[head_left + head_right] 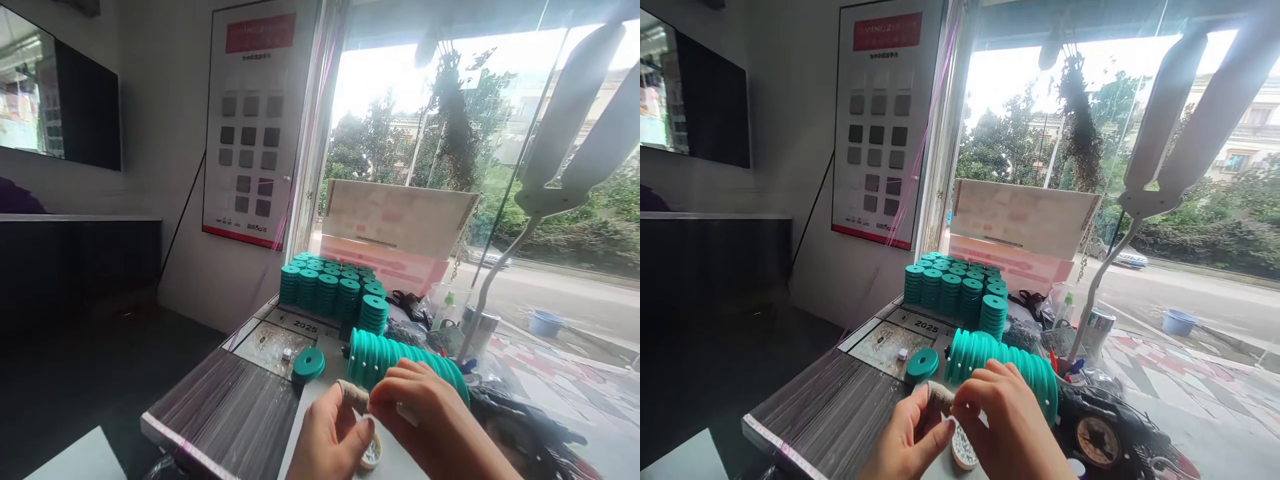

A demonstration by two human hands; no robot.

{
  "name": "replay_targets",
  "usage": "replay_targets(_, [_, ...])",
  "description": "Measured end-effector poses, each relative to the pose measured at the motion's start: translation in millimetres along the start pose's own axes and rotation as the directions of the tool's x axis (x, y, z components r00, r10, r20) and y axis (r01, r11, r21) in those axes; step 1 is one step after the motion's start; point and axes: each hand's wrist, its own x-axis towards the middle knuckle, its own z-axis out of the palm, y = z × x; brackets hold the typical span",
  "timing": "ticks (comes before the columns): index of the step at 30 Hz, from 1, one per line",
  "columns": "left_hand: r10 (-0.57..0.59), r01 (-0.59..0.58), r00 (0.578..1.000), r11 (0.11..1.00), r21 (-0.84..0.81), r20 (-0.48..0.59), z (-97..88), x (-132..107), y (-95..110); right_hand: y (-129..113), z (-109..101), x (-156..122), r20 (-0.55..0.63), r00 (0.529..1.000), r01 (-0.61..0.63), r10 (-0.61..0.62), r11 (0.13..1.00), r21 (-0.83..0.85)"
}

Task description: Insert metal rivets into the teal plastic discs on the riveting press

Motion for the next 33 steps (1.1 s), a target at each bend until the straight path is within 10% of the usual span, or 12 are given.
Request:
replay_targets(4, [-0.014,-0.004,0.998,0.953,0.304,0.055,-8.4,4,6,-2,-4,13,0.288,0.955,0.154,-0.076,0.954,-0.257])
replay_targets(12, [-0.089,0.065,0.992,0.966,0.251,0.085,-7.2,6,12,-7,13,28,0.505,0.846,0.411,-0.171,0.813,-0.413])
replay_targets(18, [-0.045,0.040,0.997,0.995,0.090,0.059,-8.2,8,5,-14,4,39,0.462,0.878,0.324,-0.123,0.863,-0.387])
replay_targets(23, [-0.039,0.013,0.991,0.980,-0.199,-0.127,0.0,17,2,5,-24,54,0.192,0.980,-0.048,0.050,0.999,-0.019])
replay_targets(26, [-0.042,-0.027,0.967,0.964,-0.263,-0.252,7.9,25,3,22,-13,56,0.007,0.983,-0.178,0.181,0.959,0.219])
replay_targets(33, [-0.005,-0.068,0.950,0.972,-0.225,-0.311,15.9,35,4,33,13,52,-0.020,0.977,-0.193,0.213,0.918,0.348])
